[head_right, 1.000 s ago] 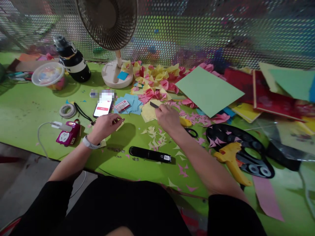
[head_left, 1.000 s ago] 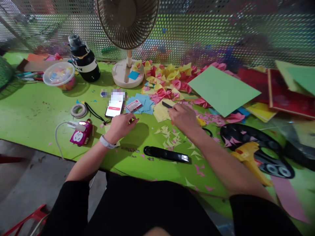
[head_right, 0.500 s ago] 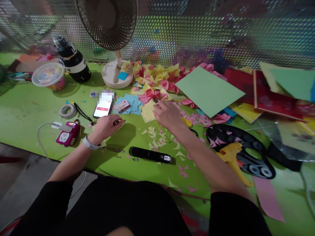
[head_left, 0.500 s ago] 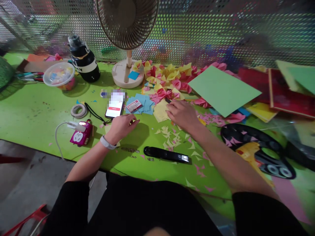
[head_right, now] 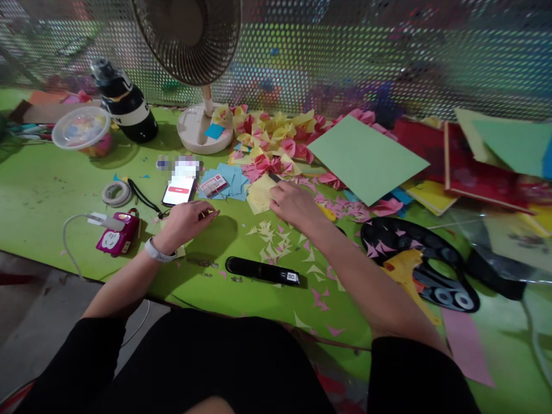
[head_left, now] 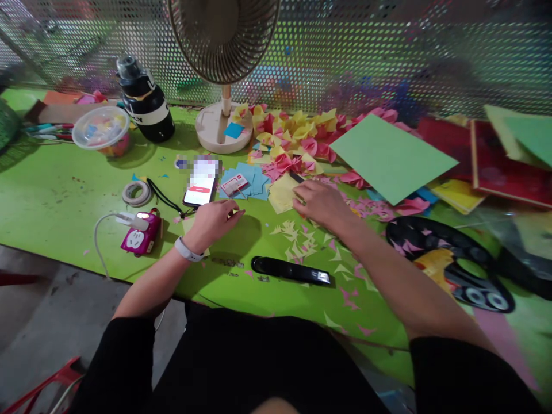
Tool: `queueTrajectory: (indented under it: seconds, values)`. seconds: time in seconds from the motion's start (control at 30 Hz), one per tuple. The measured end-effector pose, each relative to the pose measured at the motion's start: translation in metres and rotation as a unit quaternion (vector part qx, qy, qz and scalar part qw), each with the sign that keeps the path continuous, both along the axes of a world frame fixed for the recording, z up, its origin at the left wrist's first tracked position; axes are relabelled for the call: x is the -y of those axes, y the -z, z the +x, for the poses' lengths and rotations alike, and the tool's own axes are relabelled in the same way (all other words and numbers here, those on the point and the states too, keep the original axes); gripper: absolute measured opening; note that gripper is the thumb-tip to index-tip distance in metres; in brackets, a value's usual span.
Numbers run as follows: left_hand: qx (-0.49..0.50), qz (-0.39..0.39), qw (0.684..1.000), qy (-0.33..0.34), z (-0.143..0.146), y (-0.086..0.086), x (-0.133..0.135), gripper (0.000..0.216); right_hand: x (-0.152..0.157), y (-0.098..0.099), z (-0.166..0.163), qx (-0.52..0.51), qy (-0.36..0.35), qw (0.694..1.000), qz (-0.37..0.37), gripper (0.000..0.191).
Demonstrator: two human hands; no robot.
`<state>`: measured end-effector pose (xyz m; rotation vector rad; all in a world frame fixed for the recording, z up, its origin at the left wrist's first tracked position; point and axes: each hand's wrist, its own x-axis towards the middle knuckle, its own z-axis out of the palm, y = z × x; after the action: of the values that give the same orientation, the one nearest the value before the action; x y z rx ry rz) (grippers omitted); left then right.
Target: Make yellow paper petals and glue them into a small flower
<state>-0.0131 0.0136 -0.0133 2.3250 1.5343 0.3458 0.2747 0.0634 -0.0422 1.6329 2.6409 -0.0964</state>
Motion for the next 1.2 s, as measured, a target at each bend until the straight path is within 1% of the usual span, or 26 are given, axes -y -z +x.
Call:
queueTrajectory:
  seconds: [0.2, 0.33, 0.4, 0.6, 0.73, 0.83, 1.0, 1.07, 1.2]
  values:
    - [-0.001, 0.007, 1.000, 0.002, 0.000, 0.002, 0.000, 0.028, -0.008, -0.007, -0.001, 0.024, -0.016, 0.999, -0.024, 0.019]
    - [0.008, -0.006, 1.000, -0.001, 0.000, 0.005, -0.001, 0.028, -0.009, -0.012, -0.005, 0.034, -0.026, 0.999, -0.027, 0.025]
    - [0.007, -0.011, 1.000, -0.001, 0.000, 0.006, -0.001, 0.029, -0.008, -0.014, -0.006, 0.035, -0.024, 0.999, -0.028, 0.026]
    - [0.004, 0.009, 1.000, 0.007, 0.000, 0.006, 0.000, 0.030, -0.011, -0.021, -0.005, 0.034, -0.019, 0.998, -0.044, 0.017]
    - [0.009, 0.010, 1.000, 0.010, 0.000, 0.006, 0.000, 0.029, -0.016, -0.024, -0.007, 0.040, -0.020, 0.998, -0.049, 0.010]
    - [-0.003, 0.002, 1.000, 0.010, 0.001, 0.005, 0.000, 0.028, -0.016, -0.023, -0.009, 0.045, -0.020, 0.998, -0.046, 0.011]
    - [-0.004, 0.005, 1.000, 0.012, 0.001, 0.006, 0.000, 0.029, -0.016, -0.018, -0.009, 0.046, -0.010, 0.998, -0.032, 0.021]
    - [-0.005, 0.004, 1.000, 0.013, 0.001, 0.007, 0.000, 0.028, -0.017, -0.016, -0.005, 0.046, -0.009, 0.998, -0.035, 0.019]
    - [-0.010, 0.000, 1.000, 0.014, 0.001, 0.007, -0.001, 0.028, -0.021, -0.017, 0.000, 0.044, -0.016, 0.997, -0.062, 0.016]
